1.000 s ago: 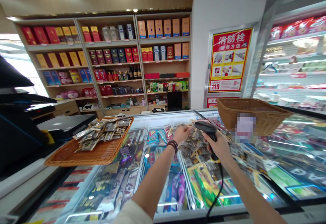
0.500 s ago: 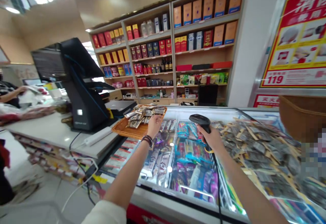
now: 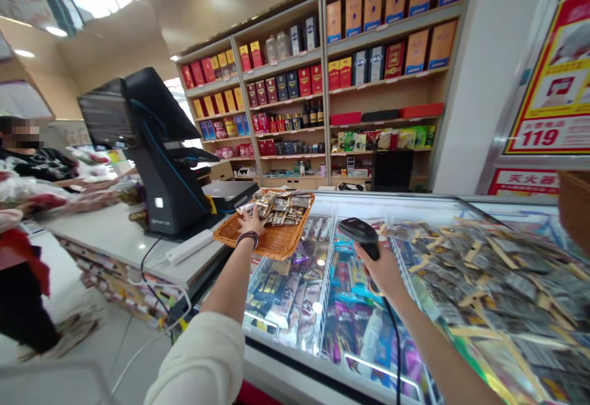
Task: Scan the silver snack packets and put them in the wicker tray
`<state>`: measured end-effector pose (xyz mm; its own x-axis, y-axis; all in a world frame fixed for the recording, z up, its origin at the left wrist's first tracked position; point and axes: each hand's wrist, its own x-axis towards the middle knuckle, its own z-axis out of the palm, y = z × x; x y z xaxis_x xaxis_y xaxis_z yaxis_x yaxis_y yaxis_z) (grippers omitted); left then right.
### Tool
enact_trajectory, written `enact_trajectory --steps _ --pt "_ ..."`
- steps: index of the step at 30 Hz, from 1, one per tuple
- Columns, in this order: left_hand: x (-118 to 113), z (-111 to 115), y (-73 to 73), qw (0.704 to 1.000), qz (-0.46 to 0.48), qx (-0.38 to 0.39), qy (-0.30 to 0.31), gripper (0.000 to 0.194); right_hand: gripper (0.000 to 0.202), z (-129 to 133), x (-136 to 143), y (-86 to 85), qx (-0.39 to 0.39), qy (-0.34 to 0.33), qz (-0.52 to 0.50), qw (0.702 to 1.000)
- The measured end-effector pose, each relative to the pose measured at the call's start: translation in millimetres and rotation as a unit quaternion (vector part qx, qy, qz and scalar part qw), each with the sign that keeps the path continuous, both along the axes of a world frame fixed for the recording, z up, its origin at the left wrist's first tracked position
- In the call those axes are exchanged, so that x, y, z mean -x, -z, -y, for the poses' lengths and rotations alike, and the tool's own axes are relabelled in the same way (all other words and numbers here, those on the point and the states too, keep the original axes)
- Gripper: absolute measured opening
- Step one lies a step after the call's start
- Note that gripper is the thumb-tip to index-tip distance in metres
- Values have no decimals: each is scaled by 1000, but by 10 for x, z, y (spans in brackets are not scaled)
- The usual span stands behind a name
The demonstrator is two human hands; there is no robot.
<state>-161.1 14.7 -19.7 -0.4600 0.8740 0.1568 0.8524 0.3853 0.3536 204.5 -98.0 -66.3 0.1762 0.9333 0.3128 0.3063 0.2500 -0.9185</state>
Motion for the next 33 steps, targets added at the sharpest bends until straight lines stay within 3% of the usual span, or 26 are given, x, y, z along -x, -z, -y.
enact_trajectory --steps 7,11,16,22,27,30,33 --pt "-66 -60 -36 999 -42 -2 21 69 42 15 3 -15 3 3 24 1000" --pt "-229 94 -28 995 -79 14 53 64 39 -38 32 42 -13 6 53 998" --pt "-512 344 -30 984 -91 31 150 56 38 -44 54 73 -27 -4 64 998" --pt "-484 319 -189 990 -67 -88 93 44 43 27 19 38 -14 -6 30 999" --pt "-407 206 -92 994 -12 -52 100 59 47 55 -8 20 1 -3 4 1000" --pt "-428 235 -65 990 29 -104 96 55 47 50 -10 29 1 -1 -1 1000" --pt "-427 314 -132 987 40 -125 92 48 47 40 -5 38 -5 1 4 1000"
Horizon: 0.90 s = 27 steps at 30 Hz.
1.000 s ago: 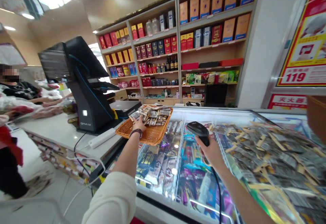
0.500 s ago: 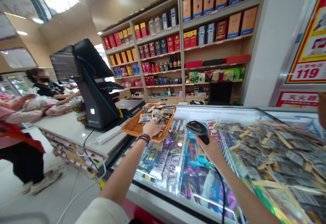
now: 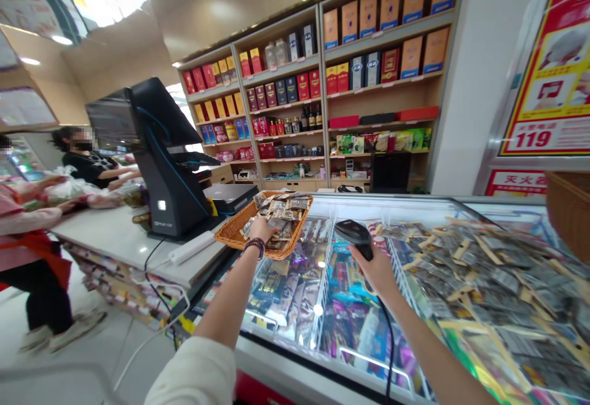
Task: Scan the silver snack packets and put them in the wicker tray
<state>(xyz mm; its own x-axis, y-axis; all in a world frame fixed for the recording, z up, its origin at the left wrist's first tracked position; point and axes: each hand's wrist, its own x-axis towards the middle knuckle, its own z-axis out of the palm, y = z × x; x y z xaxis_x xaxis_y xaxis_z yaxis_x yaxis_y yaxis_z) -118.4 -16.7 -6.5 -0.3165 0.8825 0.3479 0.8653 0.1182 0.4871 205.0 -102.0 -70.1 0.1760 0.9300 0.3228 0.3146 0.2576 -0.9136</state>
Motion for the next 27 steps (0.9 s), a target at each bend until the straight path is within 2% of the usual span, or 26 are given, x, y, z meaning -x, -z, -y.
enact_trajectory --steps 5,7,10,12,14,16,18,19,23,25,27 --pt "26 146 -172 998 -20 56 -24 36 43 19 16 -16 -12 -5 16 1000" --pt "-10 197 -204 998 -3 65 -13 32 42 33 23 -25 -11 -9 19 1000" --pt "-170 253 -179 994 96 32 51 30 43 45 22 -36 -5 -17 9 1000" --pt "-358 272 -107 970 212 13 115 26 45 48 3 -46 -3 -26 -7 1000" --pt "-602 276 15 922 340 10 182 22 48 51 -40 -57 -1 -32 -26 999" --pt "-880 264 187 861 448 -5 239 23 51 58 -105 -69 5 -32 -50 998" --pt "-1166 233 401 812 523 -27 257 30 54 67 -181 -78 13 -29 -70 997" --pt "-1304 211 517 798 545 -37 254 32 55 73 -216 -82 15 -25 -76 997" --pt "-1728 94 942 773 596 -56 210 43 56 99 -290 -96 9 -9 -73 997" --pt "-1820 42 1080 773 599 -66 201 43 55 116 -274 -96 14 -8 -63 998" --pt "-1831 14 1156 771 598 -79 205 42 53 134 -234 -87 24 -15 -49 998"
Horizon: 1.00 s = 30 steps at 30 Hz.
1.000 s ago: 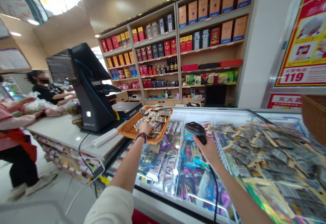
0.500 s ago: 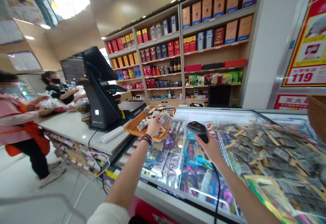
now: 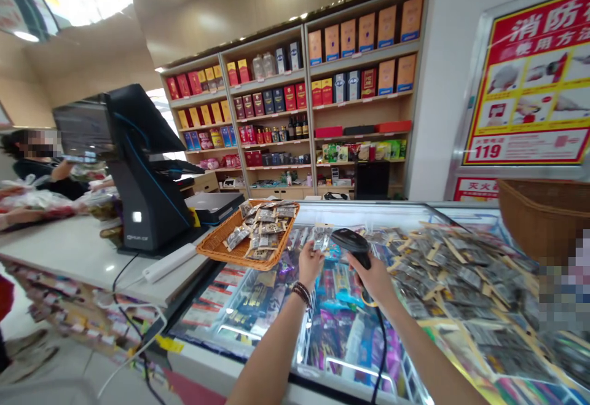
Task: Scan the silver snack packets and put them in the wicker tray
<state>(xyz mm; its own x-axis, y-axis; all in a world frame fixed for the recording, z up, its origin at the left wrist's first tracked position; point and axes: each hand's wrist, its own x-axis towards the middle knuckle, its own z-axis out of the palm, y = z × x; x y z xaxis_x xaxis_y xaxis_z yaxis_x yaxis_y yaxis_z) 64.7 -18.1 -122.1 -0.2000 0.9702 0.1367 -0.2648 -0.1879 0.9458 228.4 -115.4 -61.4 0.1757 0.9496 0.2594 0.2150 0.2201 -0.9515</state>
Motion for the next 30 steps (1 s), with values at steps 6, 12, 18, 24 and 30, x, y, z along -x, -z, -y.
enact_trajectory --steps 6,12,18,24,30 --pt "107 28 18 1000 8 -11 -12 53 46 34 110 69 1 -37 22 999" --pt "98 21 24 999 12 -9 -29 51 49 25 113 88 7 -38 -1 999" --pt "104 -5 63 999 14 -16 -29 42 49 71 110 -6 16 -56 -8 998" --pt "102 29 35 999 -2 -14 -29 38 47 119 114 -61 13 -57 0 998" --pt "95 108 -37 1000 -18 -7 -23 33 49 94 109 -39 9 -50 -11 999"
